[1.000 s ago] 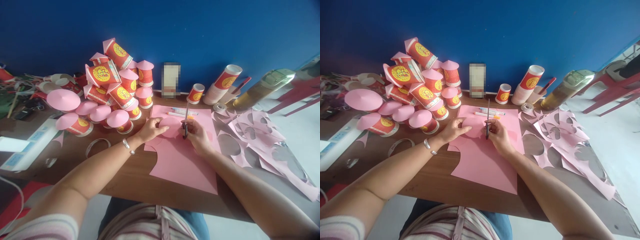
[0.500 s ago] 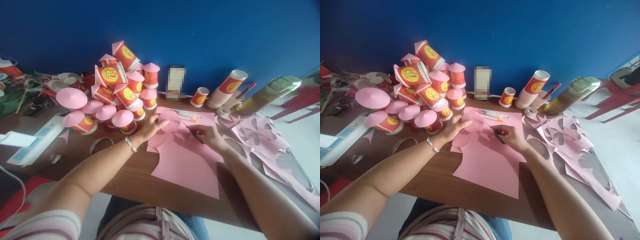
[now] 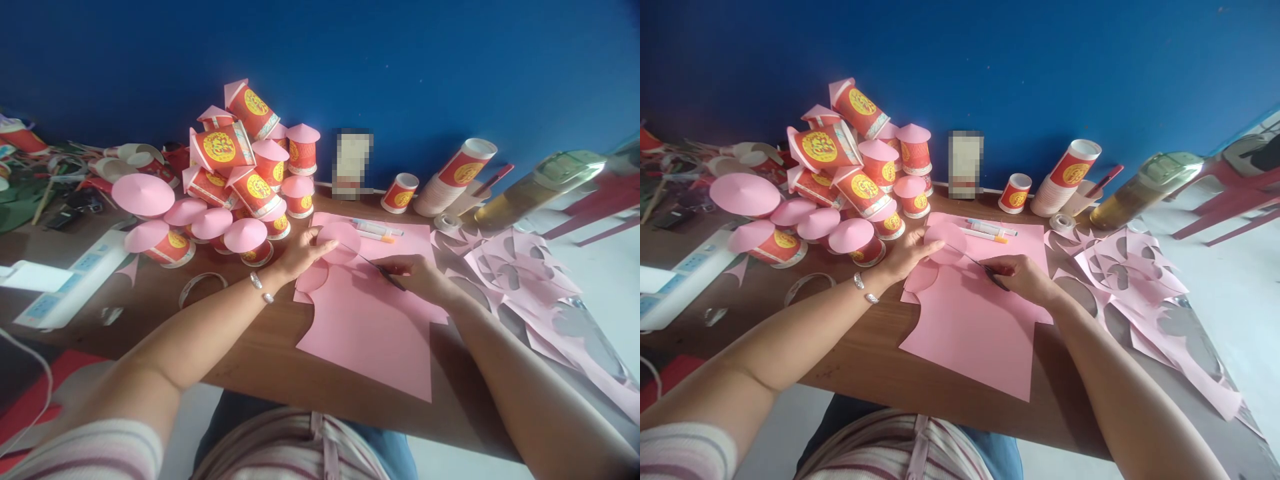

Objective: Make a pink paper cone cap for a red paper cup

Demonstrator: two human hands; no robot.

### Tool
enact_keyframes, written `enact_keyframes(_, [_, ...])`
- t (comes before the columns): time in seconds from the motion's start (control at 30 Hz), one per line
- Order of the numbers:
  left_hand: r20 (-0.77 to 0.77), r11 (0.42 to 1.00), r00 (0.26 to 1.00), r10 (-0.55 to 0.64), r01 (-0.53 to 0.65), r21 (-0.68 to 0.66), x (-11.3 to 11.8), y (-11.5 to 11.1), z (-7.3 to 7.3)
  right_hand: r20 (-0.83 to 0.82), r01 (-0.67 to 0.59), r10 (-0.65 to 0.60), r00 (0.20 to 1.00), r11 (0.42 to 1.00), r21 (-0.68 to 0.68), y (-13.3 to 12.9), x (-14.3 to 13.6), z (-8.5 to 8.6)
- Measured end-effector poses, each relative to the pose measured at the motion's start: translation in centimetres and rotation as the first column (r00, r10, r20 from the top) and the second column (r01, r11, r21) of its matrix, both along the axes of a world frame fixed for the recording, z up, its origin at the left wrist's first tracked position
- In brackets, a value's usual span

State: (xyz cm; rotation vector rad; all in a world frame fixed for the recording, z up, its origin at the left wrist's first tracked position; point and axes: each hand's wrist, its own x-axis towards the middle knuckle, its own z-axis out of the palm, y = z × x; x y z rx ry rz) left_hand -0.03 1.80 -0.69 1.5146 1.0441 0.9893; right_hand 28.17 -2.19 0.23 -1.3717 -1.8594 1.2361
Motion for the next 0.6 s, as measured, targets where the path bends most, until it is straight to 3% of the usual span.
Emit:
enact_keyframes(0.13, [0.054,0.998,0.998,-0.034,0.037,-0.057,-0.10,0.06,-0.18,-0.039,0.016,-0.015,0.999,1.000,0.010,0.10,0.10,-0.66])
enact_keyframes(0.6, [0.040,0.999,0.999,-0.033,0.035,-0.038,-0.15,0.08,-0.30,-0.017,0.032,-0.032,0.999,0.999,0.006,0.29,0.25,-0.89])
